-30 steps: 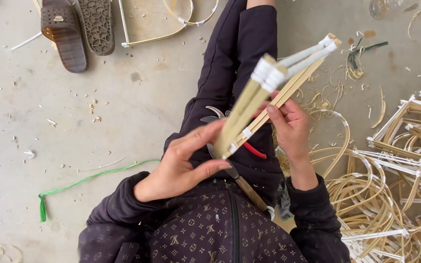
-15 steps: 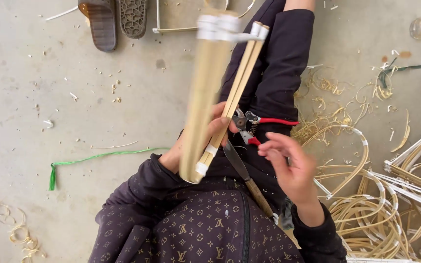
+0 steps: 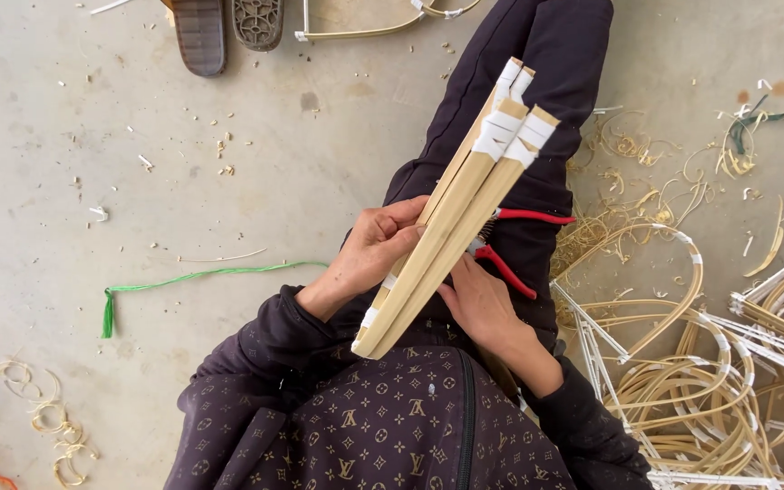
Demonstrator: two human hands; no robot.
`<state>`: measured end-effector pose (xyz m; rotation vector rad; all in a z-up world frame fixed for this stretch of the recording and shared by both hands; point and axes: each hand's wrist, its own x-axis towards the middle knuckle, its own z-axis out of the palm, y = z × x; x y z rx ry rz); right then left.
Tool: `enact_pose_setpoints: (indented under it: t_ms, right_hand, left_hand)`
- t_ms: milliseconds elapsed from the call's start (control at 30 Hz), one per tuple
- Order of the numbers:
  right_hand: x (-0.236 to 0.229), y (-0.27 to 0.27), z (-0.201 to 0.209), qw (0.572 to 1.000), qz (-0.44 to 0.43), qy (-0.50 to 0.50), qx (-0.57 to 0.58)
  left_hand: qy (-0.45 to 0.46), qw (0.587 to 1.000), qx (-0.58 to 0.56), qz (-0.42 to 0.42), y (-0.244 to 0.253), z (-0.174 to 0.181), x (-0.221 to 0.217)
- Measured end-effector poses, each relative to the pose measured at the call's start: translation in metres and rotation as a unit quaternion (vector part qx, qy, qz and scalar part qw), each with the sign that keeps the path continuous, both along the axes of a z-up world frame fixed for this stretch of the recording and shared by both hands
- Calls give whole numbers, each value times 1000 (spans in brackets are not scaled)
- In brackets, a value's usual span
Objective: The recorder is assembling small bamboo or wood frames by bending strips and securing them with white tape or plastic ties.
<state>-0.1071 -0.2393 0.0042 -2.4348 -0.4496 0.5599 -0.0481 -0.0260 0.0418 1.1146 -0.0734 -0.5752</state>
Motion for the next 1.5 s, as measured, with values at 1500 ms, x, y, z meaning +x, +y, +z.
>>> enact_pose_setpoints:
  t_ms: [1500]
  right_hand:
    - [51, -15, 39, 780, -266, 267, 500]
  left_hand:
    - [169, 981, 75, -55, 27, -15, -20]
